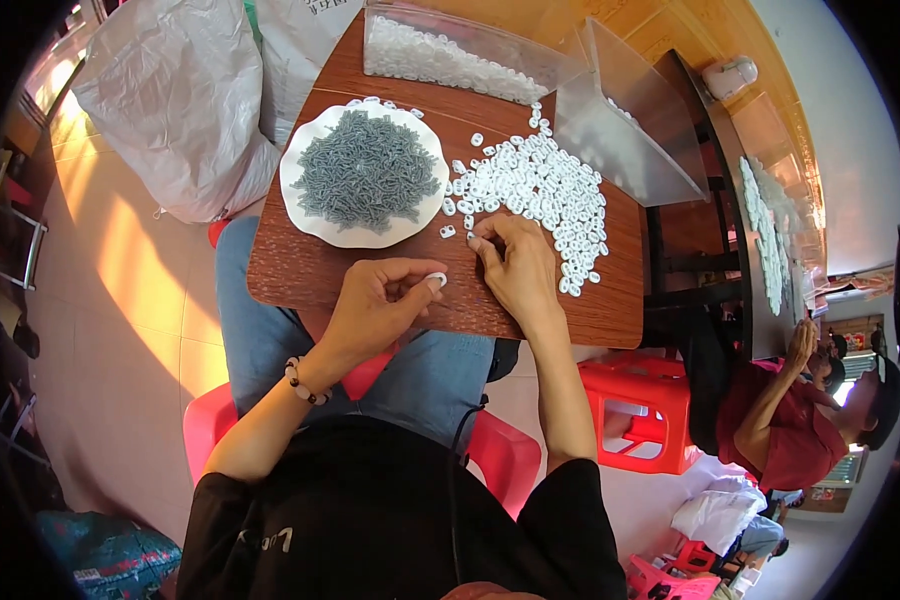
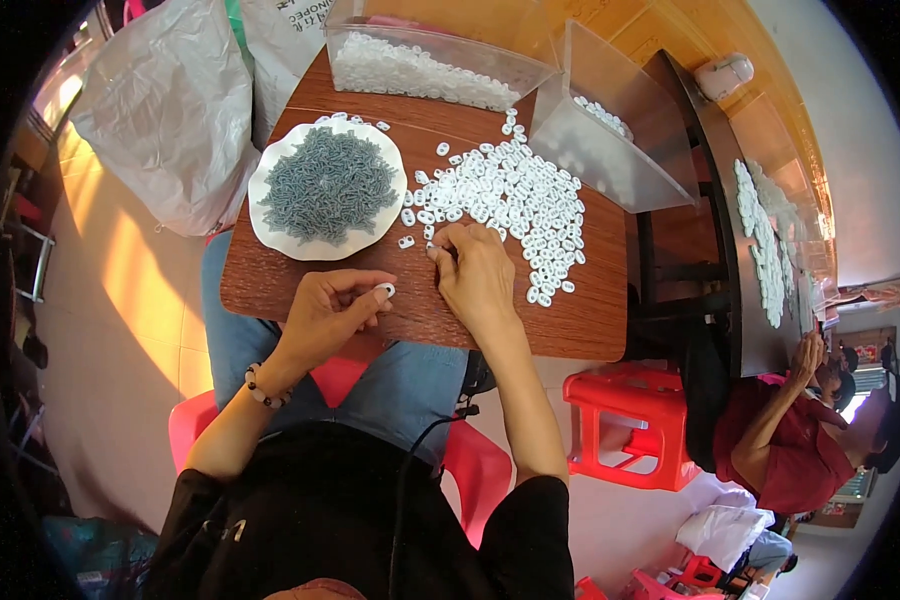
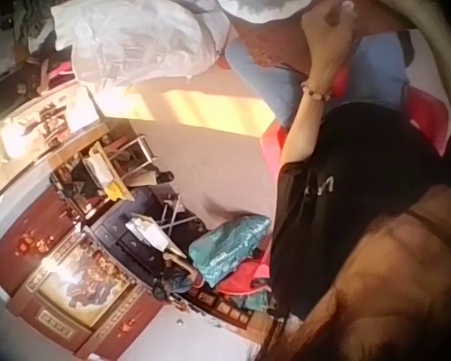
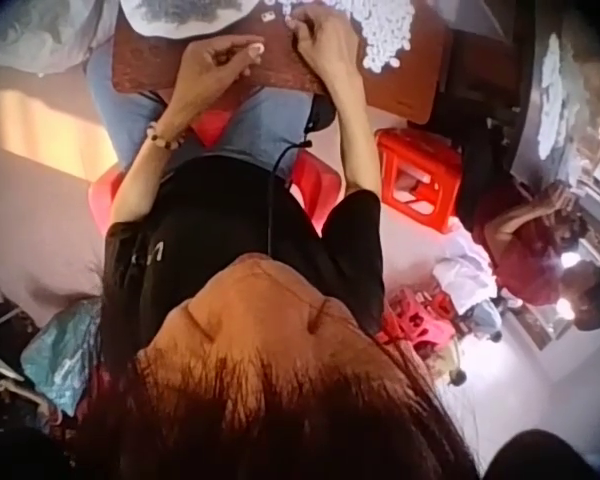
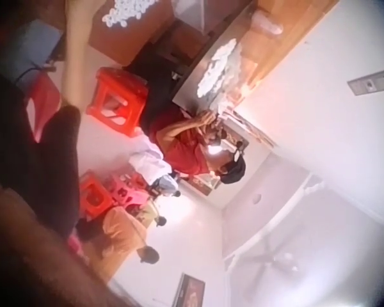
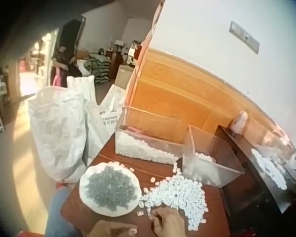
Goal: Manually assembling small grey rings into white plastic housing components at a workbench.
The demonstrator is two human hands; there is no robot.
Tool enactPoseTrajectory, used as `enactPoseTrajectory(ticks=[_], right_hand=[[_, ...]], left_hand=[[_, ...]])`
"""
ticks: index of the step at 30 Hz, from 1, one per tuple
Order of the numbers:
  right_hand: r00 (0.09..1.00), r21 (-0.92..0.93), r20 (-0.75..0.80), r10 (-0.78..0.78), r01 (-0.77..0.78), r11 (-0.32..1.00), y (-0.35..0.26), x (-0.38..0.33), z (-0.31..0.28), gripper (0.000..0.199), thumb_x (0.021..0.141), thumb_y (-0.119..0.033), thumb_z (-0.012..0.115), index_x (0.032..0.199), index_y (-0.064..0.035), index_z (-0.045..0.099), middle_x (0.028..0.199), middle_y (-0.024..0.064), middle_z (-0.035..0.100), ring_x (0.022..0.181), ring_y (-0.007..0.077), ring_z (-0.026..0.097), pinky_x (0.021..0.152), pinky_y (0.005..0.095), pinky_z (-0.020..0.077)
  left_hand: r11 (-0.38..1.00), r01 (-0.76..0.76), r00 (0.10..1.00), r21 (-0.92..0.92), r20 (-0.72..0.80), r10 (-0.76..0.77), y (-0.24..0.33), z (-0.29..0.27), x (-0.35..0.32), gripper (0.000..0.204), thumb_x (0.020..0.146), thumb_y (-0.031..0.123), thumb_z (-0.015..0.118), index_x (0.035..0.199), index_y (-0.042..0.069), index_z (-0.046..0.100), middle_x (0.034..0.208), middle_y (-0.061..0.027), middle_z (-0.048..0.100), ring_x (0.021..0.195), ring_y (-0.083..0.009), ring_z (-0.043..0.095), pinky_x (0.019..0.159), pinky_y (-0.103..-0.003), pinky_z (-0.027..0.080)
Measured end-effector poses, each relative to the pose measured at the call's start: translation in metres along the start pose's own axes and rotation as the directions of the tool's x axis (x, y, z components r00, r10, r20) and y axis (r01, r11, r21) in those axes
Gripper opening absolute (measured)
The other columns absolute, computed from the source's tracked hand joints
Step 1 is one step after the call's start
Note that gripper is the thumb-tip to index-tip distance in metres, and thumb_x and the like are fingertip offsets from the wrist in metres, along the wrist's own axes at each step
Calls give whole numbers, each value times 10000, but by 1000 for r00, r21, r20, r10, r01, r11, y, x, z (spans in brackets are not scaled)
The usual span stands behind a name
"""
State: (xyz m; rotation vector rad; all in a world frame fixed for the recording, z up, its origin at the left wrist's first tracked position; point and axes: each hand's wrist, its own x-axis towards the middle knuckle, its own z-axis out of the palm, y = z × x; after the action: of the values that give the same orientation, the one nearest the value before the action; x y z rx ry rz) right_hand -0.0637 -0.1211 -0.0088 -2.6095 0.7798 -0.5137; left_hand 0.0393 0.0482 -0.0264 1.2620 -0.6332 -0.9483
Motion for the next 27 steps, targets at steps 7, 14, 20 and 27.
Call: enactPoseTrajectory(ticks=[7,14,20,27], right_hand=[[996,8,79,41,-41,999,-1,5,-3,123,789,-96,685,870,-22,627,810,129,639,771,287,592,696,381,465],[998,5,1,-60,60,998,6,0,2,95,812,-86,659,860,-12,626,743,121,633,659,255,591,632,359,464],[998,116,-18,52,-50,992,10,-4,-1,91,830,-80,654,876,-4,632,781,120,642,686,200,597,645,321,459],[991,392,-73,114,-77,917,8,-17,-12,81,854,-52,655,925,-14,655,755,5,591,706,79,506,652,231,425]], left_hand=[[995,78,996,-69,41,-76,6,-5,1,192,880,96,627,1025,-27,602,813,-33,636,677,-60,583,593,-191,463],[986,-87,992,140,-83,100,23,-23,10,121,880,46,567,984,-5,603,791,-24,615,677,-54,553,616,-190,450],[799,-168,940,577,-151,307,40,-58,34,126,865,59,559,901,-16,653,677,12,573,600,-37,475,541,-213,386],[615,-71,935,785,-162,315,50,-75,47,166,816,141,649,870,-13,682,609,-120,579,529,-167,519,519,-314,408]])
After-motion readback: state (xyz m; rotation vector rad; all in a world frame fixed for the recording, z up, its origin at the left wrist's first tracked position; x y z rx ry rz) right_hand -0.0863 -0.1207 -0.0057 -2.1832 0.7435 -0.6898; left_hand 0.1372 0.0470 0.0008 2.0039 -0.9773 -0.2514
